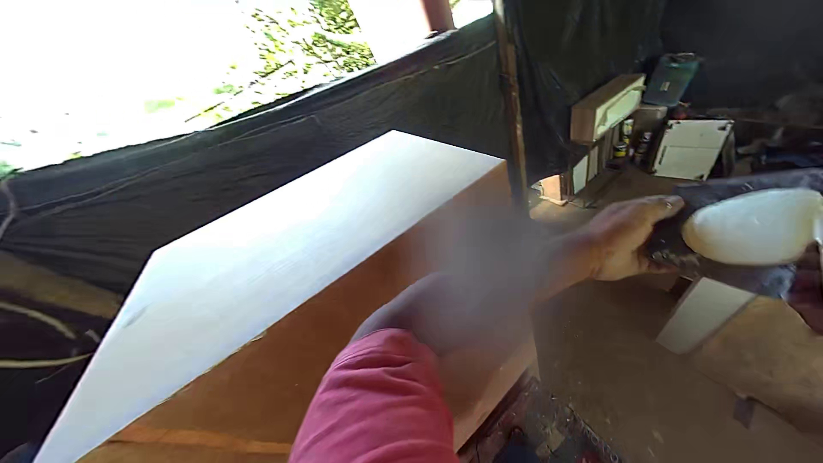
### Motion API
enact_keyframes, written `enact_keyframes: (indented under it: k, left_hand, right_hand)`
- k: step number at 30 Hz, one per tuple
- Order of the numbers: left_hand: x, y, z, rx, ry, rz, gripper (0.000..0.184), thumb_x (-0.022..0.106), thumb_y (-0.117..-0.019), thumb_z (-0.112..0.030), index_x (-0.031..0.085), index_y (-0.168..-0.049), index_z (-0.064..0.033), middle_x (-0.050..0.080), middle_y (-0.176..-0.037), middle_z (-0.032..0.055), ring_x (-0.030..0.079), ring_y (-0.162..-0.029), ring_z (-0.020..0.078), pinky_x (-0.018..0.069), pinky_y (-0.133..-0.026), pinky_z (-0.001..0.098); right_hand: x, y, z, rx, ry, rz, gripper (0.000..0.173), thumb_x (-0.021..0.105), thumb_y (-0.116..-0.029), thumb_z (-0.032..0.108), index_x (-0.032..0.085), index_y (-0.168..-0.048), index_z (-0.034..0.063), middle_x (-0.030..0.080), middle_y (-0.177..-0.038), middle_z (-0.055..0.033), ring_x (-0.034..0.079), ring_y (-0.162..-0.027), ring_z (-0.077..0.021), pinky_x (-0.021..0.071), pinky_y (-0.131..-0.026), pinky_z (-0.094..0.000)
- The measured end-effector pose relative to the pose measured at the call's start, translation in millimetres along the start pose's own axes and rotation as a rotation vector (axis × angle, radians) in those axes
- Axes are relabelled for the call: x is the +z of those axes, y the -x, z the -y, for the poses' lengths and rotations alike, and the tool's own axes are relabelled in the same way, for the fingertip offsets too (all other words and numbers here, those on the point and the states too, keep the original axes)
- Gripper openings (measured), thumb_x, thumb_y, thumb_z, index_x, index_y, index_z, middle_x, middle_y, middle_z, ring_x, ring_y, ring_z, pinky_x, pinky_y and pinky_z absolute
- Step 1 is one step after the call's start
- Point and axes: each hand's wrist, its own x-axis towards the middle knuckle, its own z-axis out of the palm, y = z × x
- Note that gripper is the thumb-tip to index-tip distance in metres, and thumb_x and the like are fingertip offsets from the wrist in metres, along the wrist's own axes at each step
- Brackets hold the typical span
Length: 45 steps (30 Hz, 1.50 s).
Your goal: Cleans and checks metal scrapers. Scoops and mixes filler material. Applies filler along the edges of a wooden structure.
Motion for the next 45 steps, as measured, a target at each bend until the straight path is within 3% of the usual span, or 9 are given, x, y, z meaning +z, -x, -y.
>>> enact_keyframes:
  k: [4,8,10,16,20,27,32,37,45]
  left_hand:
    - [-31,76,-88,0.068,-0.206,-0.654,0.041,0.035,-0.1094,-0.04,0.063,-0.12,-0.0111,0.069,-0.1,0.0064,0.068,-0.086,0.0167,0.0585,-0.072,0.0359]
    - [-121,180,-144,0.301,-0.367,-0.718,0.037,0.037,-0.1104,-0.035,0.063,-0.115,-0.0097,0.066,-0.093,0.0036,0.064,-0.08,0.0131,0.0557,-0.069,0.0299]
    - [-132,221,-173,0.283,-0.363,-0.999,0.034,0.042,-0.1085,-0.037,0.065,-0.11,-0.0117,0.064,-0.087,0.0023,0.061,-0.073,0.0127,0.0528,-0.064,0.0302]
    - [-172,310,-222,0.379,-0.171,-1.469,0.032,0.041,-0.1079,-0.033,0.063,-0.114,-0.0104,0.069,-0.096,0.0069,0.067,-0.075,0.0157,0.0548,-0.061,0.0304]
    - [-209,351,-229,0.378,-0.125,-1.533,0.03,0.041,-0.1078,-0.029,0.062,-0.113,-0.0078,0.069,-0.094,0.0096,0.068,-0.074,0.0172,0.0568,-0.061,0.0309]
    - [-251,380,-224,0.248,-0.07,-1.624,0.03,0.042,-0.1078,-0.03,0.061,-0.115,-0.0078,0.068,-0.096,0.0104,0.067,-0.076,0.0188,0.0567,-0.063,0.0334]
    - [-256,386,-224,0.214,-0.022,-1.657,0.029,0.042,-0.1076,-0.03,0.06,-0.115,-0.0088,0.067,-0.096,0.0103,0.068,-0.075,0.0179,0.0567,-0.062,0.0314]
    - [-256,390,-223,0.239,-0.033,-1.66,0.028,0.042,-0.1078,-0.029,0.061,-0.115,-0.0092,0.069,-0.096,0.0096,0.069,-0.074,0.0171,0.0575,-0.06,0.0304]
    - [-264,385,-227,0.233,-0.017,-1.691,0.03,0.043,-0.1072,-0.029,0.063,-0.115,-0.0071,0.07,-0.097,0.0116,0.07,-0.078,0.0196,0.0583,-0.062,0.0332]
  right_hand:
    - [110,-110,-50,0.151,-0.029,0.253,0.024,0.046,-0.098,0.022,0.066,-0.108,0.0143,0.07,-0.091,-0.0016,0.069,-0.076,-0.0087,0.0608,-0.065,-0.0262]
    - [247,-183,-101,0.22,-0.032,0.385,0.02,0.047,-0.0972,0.018,0.066,-0.1,0.0113,0.072,-0.088,-0.004,0.07,-0.079,-0.0122,0.0618,-0.07,-0.0325]
    - [296,-214,-126,0.263,-0.031,0.407,0.016,0.053,-0.0957,0.015,0.066,-0.101,0.0076,0.072,-0.088,-0.0077,0.071,-0.078,-0.0164,0.0624,-0.071,-0.0372]
    - [416,-274,-180,0.299,0.043,0.283,0.025,0.061,-0.0932,0.006,0.062,-0.118,0.0015,0.07,-0.102,-0.018,0.072,-0.09,-0.0277,0.0617,-0.079,-0.0475]
    - [469,-294,-211,0.202,0.235,0.507,0.023,0.061,-0.0925,-0.002,0.061,-0.115,0.0018,0.069,-0.106,-0.0173,0.071,-0.093,-0.0275,0.0617,-0.081,-0.0468]
    - [496,-334,-252,-0.252,0.723,1.057,0.017,0.063,-0.0938,-0.003,0.071,-0.107,0.0041,0.072,-0.099,-0.001,0.068,-0.091,-0.0078,0.0584,-0.085,-0.0274]
    - [474,-366,-288,-0.193,0.74,1.226,0.019,0.06,-0.0982,-0.002,0.071,-0.112,0.0031,0.073,-0.105,-0.0005,0.069,-0.096,-0.0069,0.0582,-0.09,-0.0262]
    - [447,-380,-307,-0.504,0.952,1.497,0.023,0.059,-0.101,0.01,0.074,-0.117,0.0029,0.073,-0.115,-0.0063,0.068,-0.109,-0.0082,0.0555,-0.099,-0.0254]
    - [421,-368,-302,-0.58,1.536,1.596,0.042,0.063,-0.0899,0.007,0.07,-0.129,0.0196,0.061,-0.14,-0.0046,0.058,-0.129,-0.0252,0.0505,-0.105,-0.0511]
